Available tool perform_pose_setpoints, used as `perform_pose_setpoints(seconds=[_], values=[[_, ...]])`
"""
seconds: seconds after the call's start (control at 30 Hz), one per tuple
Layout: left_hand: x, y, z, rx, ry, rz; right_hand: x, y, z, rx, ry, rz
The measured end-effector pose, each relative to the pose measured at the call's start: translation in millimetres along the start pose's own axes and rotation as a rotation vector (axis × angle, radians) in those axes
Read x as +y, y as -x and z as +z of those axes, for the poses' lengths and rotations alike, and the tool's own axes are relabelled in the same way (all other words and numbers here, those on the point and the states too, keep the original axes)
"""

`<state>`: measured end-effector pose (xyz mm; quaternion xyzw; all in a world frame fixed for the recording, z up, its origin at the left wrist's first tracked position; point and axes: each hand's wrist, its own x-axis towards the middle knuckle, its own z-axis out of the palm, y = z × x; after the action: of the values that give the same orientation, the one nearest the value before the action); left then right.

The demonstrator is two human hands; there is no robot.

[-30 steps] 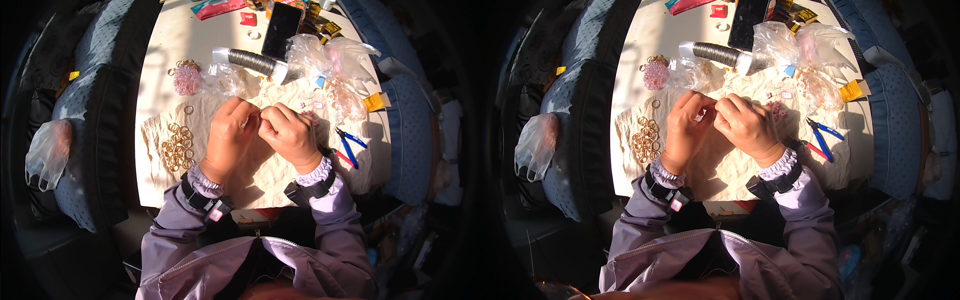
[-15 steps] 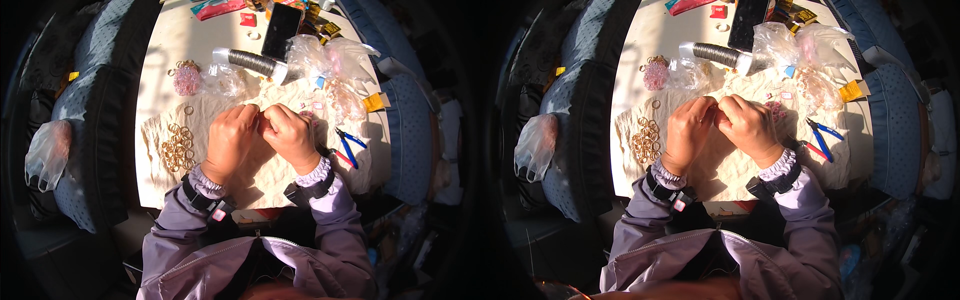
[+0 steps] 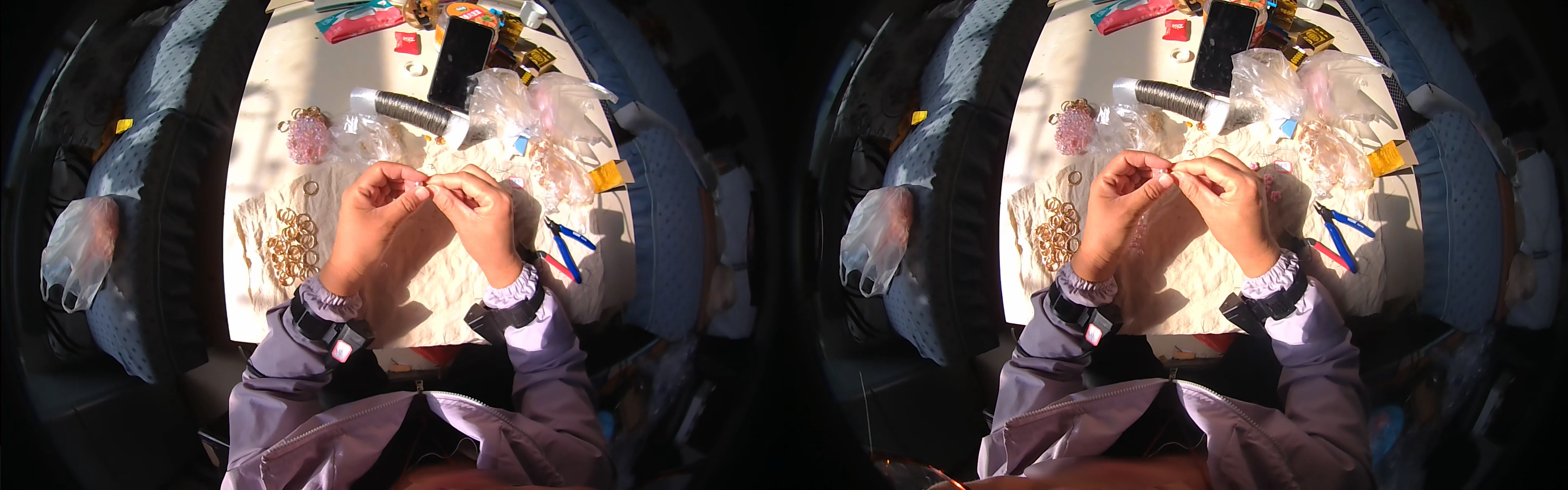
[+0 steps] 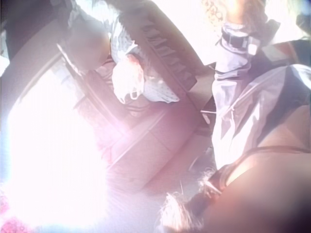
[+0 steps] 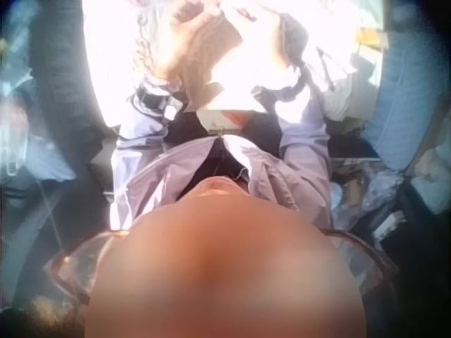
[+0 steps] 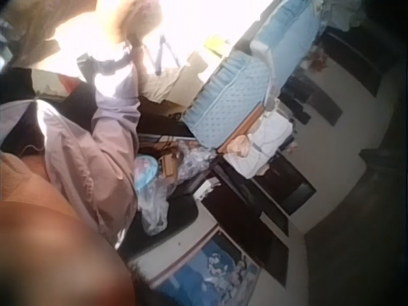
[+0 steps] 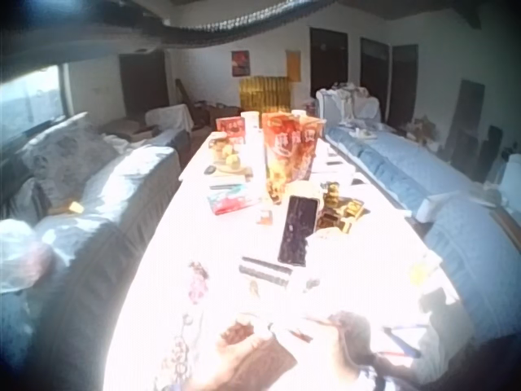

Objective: The person assembles a beaded keychain by threading pink beads onto a wire and using pliers to close a jump ring. They repeatedly pick beads from the table, thread them, and adjust the wire, then use pliers to secure the ring.

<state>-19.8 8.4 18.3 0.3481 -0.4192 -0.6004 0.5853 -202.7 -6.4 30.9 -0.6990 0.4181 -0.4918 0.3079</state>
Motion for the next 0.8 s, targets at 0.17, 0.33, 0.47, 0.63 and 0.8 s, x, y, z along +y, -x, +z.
perform_pose_setpoints(seconds=[0.17,0.33,0.47,0.63,0.8], values=[[4.9,1.6,-1.4,-0.007,0.086,-0.076,-2.6,1.0,-2.0,-0.100,-0.102,0.128],[8.0,2.8,1.5,-0.037,0.119,-0.070,-6.5,1.0,-5.5,-0.139,-0.049,0.008],[8.7,4.0,1.2,-0.049,0.131,-0.075,-7.8,1.3,-6.0,-0.158,-0.039,0.016],[6.9,2.0,-1.1,-0.041,0.144,-0.084,-5.2,0.7,-7.6,-0.186,-0.023,0.038],[6.8,2.5,-2.0,-0.032,0.153,-0.097,-4.1,2.4,-6.4,-0.174,-0.033,0.017]])
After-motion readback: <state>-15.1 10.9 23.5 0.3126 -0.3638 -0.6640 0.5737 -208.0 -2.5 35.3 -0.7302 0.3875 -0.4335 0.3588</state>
